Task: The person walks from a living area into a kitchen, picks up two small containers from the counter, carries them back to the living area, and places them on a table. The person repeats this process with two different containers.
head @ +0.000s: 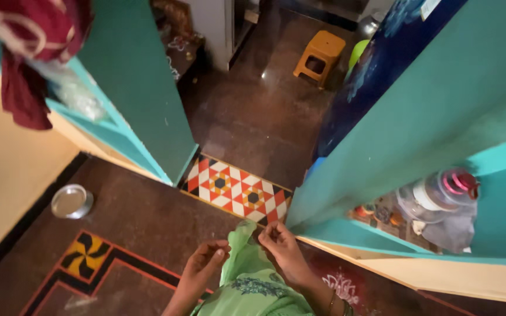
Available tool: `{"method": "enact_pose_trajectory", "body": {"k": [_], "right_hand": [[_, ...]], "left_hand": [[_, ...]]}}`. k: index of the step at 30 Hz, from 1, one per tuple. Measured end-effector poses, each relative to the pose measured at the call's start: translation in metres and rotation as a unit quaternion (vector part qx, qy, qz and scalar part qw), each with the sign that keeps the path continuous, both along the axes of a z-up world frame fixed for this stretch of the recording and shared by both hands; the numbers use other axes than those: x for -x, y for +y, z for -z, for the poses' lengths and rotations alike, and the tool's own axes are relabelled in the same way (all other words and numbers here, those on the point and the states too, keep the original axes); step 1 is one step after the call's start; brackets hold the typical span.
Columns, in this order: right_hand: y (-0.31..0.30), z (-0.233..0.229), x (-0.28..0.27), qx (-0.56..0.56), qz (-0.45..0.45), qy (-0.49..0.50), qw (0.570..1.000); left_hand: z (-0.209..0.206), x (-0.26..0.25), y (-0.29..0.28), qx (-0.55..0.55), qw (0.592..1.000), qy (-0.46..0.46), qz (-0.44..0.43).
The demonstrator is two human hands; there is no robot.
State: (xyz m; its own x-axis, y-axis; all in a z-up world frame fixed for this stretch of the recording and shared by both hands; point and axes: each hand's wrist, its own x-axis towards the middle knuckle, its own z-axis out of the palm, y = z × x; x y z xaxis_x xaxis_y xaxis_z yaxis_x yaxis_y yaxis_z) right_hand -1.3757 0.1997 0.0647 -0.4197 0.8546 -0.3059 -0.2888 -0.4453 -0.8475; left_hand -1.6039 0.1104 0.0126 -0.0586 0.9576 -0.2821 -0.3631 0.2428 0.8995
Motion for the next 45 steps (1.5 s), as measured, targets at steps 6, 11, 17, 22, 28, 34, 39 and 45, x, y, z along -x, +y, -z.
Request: {"method": "enact_pose_trajectory", "body": {"k": [6, 11, 17, 22, 28, 34, 39, 45], "right_hand": [[0.081, 0.007, 0.015, 0.03, 0.056, 0.065, 0.996], [0.16, 0.034, 0.01, -0.019, 0.086, -0.038, 0.995], [0.226, 0.034, 0.001, -0.049, 0.137, -0.023, 0.989], [0.242, 0.0, -0.002, -0.002, 0.195, -0.056, 0.979], [0.268, -0.015, 0.003, 0.045, 0.219, -0.049, 0.973], [0.346, 0.008, 0.007, -0.044, 0.208, -0.04, 0.976], [0.427, 0.037, 0.026, -0.056, 0.189, -0.026, 0.98], [0.52, 0.039, 0.062, -0.117, 0.16, -0.083, 0.977]], "left_hand": [[0.024, 0.023, 0.093, 0.002, 0.999, -0.024, 0.044], [0.009, 0.024, 0.183, -0.01, 0.997, -0.022, 0.072], [-0.011, 0.007, 0.248, 0.008, 0.991, 0.025, 0.129], [-0.012, 0.0, 0.294, 0.069, 0.97, 0.088, 0.215], [-0.005, -0.018, 0.363, 0.013, 0.965, 0.0, 0.26], [0.008, -0.01, 0.435, -0.023, 0.968, -0.035, 0.247], [0.032, 0.029, 0.514, 0.004, 0.976, 0.058, 0.212], [0.042, 0.085, 0.594, 0.022, 0.983, 0.049, 0.177]]}}
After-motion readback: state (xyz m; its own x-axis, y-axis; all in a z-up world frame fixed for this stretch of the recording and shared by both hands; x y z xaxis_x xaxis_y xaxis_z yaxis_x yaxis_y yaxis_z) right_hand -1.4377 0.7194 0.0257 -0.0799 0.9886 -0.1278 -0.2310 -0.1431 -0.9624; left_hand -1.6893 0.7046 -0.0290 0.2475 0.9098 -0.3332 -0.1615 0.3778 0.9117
